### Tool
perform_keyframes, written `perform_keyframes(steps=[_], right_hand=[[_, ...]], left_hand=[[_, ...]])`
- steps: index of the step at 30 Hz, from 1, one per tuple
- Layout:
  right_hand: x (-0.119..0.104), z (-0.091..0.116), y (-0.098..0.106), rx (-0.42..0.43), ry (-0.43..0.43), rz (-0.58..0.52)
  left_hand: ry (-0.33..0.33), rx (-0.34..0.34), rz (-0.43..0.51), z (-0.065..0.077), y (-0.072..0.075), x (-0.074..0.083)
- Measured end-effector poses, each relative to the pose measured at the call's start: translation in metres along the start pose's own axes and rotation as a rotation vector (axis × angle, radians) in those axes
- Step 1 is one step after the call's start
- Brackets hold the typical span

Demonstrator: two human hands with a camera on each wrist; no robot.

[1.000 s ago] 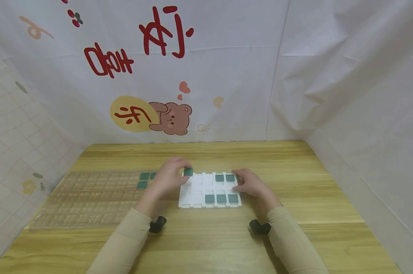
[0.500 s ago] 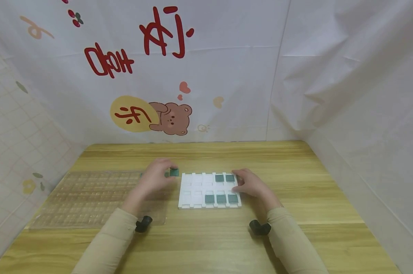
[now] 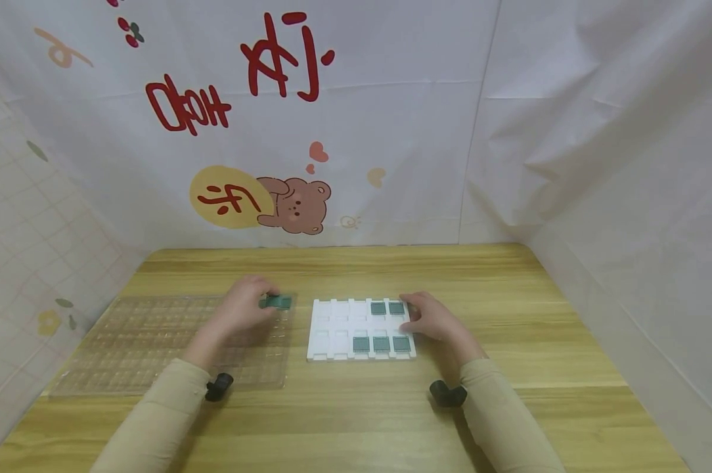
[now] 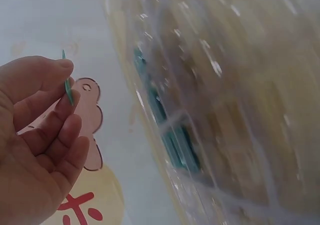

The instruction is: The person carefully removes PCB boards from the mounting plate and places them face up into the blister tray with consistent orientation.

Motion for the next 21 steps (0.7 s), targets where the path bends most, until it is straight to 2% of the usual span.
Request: perform_keyframes(steps=[10, 21], right_hand=[[0.0, 0.001, 0.0, 0.005, 0.012, 0.003], [-0.001, 0.001, 0.0, 0.004, 0.022, 0.002]], left_hand=[[0.022, -0.087, -0.065, 0.003, -0.002, -0.017], [0.02, -0.166, -0.107, 0.005, -0.006, -0.026]])
Point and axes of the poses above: each hand's wrist, its own z-axis away from the middle knuckle, its own y-axis out of the back of the hand, x = y × z, the point moved 2 cm from there along -z, towards the middle knuckle
